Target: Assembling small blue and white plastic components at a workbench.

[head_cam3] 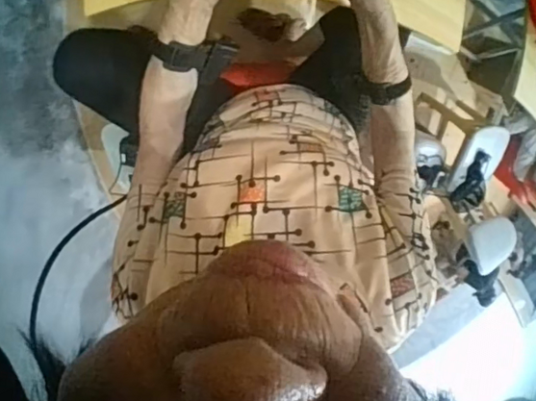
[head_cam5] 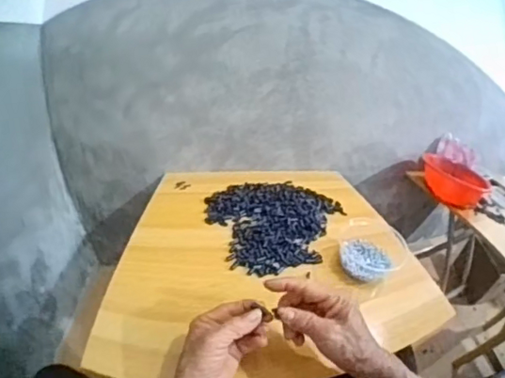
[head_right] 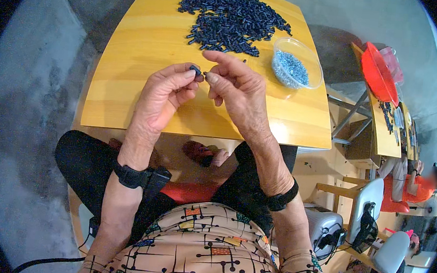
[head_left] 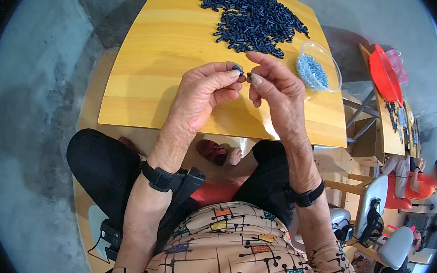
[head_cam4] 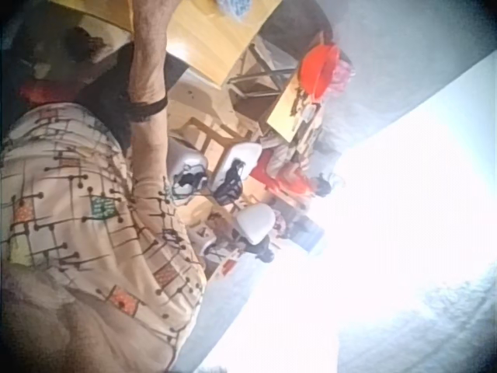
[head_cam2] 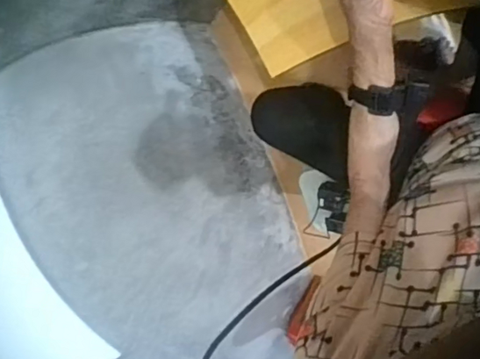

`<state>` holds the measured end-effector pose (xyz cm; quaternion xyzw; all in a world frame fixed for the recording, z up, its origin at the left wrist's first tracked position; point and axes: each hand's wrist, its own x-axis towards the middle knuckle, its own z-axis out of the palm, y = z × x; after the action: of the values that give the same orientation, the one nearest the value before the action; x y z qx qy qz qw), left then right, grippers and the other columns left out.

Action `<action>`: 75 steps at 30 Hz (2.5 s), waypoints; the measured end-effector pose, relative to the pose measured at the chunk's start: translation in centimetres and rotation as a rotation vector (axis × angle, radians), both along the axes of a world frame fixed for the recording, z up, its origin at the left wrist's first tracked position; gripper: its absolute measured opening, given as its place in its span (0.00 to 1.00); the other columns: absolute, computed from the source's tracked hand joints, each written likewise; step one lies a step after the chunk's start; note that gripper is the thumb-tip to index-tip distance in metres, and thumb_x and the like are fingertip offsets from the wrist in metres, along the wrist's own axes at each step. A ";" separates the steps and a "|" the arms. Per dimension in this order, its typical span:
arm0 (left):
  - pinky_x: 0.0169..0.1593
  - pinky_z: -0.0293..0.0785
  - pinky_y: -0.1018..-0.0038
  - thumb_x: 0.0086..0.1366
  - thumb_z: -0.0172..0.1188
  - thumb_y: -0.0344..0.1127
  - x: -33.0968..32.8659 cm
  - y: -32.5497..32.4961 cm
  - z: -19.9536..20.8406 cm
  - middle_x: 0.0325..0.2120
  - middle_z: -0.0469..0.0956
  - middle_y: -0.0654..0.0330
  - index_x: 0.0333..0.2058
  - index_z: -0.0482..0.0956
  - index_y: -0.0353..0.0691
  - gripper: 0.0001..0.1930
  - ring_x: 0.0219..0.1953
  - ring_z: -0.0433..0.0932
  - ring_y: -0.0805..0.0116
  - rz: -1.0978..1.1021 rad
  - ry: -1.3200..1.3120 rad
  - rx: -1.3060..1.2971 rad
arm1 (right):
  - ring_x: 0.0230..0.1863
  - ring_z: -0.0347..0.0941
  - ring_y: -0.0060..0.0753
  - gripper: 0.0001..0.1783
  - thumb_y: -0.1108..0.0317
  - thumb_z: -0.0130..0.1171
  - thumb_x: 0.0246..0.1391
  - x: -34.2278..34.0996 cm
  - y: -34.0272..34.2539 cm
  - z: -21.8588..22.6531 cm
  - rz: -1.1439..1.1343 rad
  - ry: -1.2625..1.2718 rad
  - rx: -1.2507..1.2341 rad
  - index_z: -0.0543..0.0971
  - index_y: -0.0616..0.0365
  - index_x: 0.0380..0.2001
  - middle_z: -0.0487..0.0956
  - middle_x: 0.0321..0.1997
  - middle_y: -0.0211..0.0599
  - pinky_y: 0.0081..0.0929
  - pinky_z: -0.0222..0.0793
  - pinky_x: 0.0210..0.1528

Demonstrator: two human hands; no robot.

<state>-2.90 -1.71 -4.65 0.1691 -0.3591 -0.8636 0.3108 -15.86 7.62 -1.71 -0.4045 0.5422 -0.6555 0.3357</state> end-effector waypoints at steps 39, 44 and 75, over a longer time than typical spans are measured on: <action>0.30 0.76 0.85 0.59 0.59 0.34 0.8 2.7 0.0 0.27 0.78 0.61 0.35 0.77 0.36 0.08 0.26 0.76 0.79 -0.057 0.070 0.182 | 0.20 0.67 0.14 0.16 0.70 0.57 0.52 1.4 2.8 -1.5 0.119 -0.432 0.000 0.75 0.62 0.45 0.76 0.26 0.28 0.12 0.64 0.20; 0.31 0.76 0.83 0.59 0.59 0.33 0.8 3.2 0.1 0.27 0.79 0.61 0.36 0.78 0.37 0.08 0.27 0.77 0.78 0.008 0.042 0.076 | 0.20 0.67 0.14 0.16 0.70 0.57 0.52 1.7 2.8 -1.4 0.078 -0.390 0.015 0.75 0.62 0.45 0.76 0.26 0.28 0.11 0.64 0.20; 0.30 0.75 0.84 0.57 0.54 0.27 0.7 3.0 -0.8 0.28 0.78 0.59 0.36 0.76 0.34 0.08 0.27 0.76 0.77 0.015 -0.073 -0.034 | 0.27 0.75 0.44 0.07 0.74 0.59 0.42 -8.5 1.1 1.8 -0.490 1.215 -0.220 0.78 0.53 0.28 0.77 0.27 0.38 0.33 0.71 0.28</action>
<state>-2.18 1.29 -5.50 0.1979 -0.3837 -0.8483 0.3066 -24.33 8.69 0.08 -0.5990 0.6414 -0.4197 -0.2318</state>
